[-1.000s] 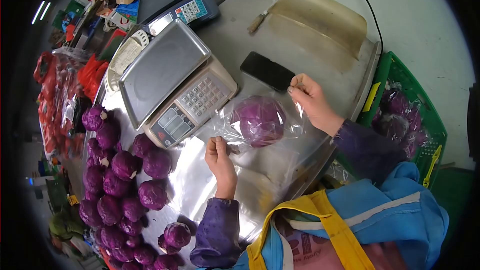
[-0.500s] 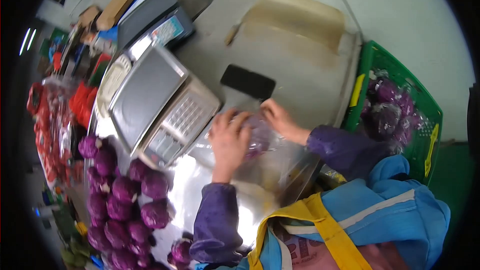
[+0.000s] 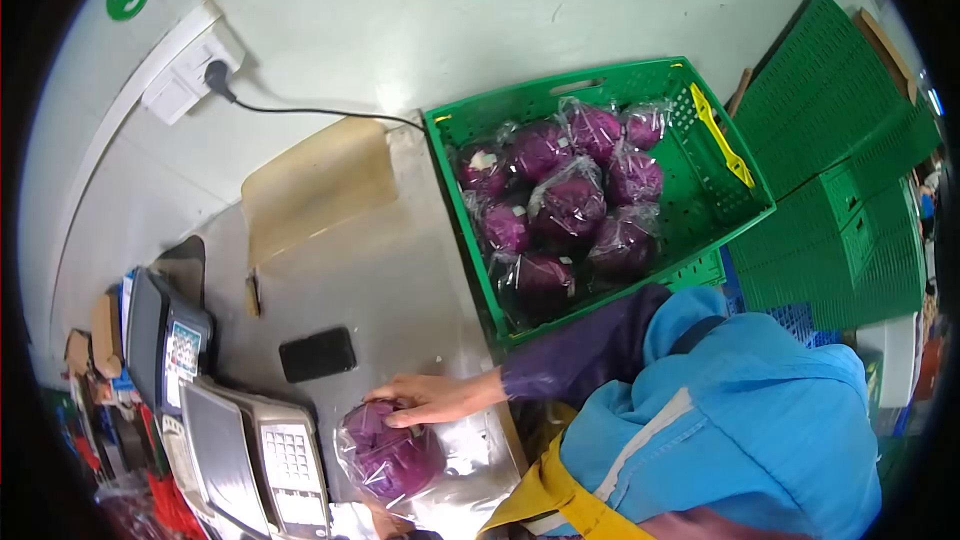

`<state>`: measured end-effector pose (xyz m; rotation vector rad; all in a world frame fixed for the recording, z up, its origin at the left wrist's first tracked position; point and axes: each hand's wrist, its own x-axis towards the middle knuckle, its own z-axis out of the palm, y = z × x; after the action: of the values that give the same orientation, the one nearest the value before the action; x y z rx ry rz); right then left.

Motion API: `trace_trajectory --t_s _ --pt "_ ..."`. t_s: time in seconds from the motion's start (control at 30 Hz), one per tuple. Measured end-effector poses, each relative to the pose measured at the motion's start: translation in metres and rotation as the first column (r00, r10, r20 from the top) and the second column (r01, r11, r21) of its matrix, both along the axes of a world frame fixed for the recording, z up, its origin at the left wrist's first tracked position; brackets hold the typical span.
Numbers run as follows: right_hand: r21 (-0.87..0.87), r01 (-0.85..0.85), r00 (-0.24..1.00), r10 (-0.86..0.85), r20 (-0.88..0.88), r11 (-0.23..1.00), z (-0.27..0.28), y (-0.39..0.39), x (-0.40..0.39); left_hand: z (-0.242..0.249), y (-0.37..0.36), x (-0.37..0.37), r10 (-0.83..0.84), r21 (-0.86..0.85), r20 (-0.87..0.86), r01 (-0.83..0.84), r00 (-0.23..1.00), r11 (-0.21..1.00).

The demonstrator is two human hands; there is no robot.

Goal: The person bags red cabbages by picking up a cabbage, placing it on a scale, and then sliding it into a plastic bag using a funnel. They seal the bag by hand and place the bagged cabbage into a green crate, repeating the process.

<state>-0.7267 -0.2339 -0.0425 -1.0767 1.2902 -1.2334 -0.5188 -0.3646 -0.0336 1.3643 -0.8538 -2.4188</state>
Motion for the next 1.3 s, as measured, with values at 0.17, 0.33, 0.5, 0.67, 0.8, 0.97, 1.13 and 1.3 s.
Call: trace_trajectory --t_s 0.17,0.33,0.5,0.67,0.8,0.97,1.13,1.3 --pt "0.060 0.050 0.795 -0.076 0.602 0.997 0.082 0.089 -0.072 0.081 0.075 -0.084 -0.200 -0.034 0.153 0.207 0.968 0.978" --pt "0.245 0.753 0.456 -0.753 0.475 0.611 0.096 0.183 -0.134 0.117 0.135 -0.151 -0.661 -0.451 -0.238 0.522 0.712 0.724" --pt "0.359 0.911 0.010 -0.880 0.475 0.204 0.069 0.309 -0.226 0.080 0.123 -0.149 -0.574 -0.460 0.021 0.518 0.818 0.721" --pt "0.269 0.926 0.052 -0.794 0.606 0.266 0.031 0.430 -0.272 0.064 0.111 -0.129 -0.563 -0.273 0.088 0.563 0.822 0.780" --pt "0.514 0.858 -0.169 -0.954 0.249 -0.018 -0.007 0.467 -0.286 0.058 0.107 -0.128 -0.506 -0.258 0.107 0.515 0.856 0.817" --pt "0.466 0.882 -0.205 -0.949 0.240 -0.073 -0.062 0.463 -0.291 0.050 0.108 -0.136 -0.505 -0.241 0.123 0.519 0.855 0.820" --pt "0.464 0.869 -0.131 -0.984 -0.123 -0.173 -0.063 0.480 -0.295 0.054 0.115 -0.137 -0.453 -0.248 0.147 0.476 0.879 0.844" --pt "-0.411 0.908 -0.390 -0.511 -0.766 -0.078 -0.060 0.443 -0.362 0.048 0.118 -0.118 -0.343 -0.240 0.206 0.387 0.916 0.890"
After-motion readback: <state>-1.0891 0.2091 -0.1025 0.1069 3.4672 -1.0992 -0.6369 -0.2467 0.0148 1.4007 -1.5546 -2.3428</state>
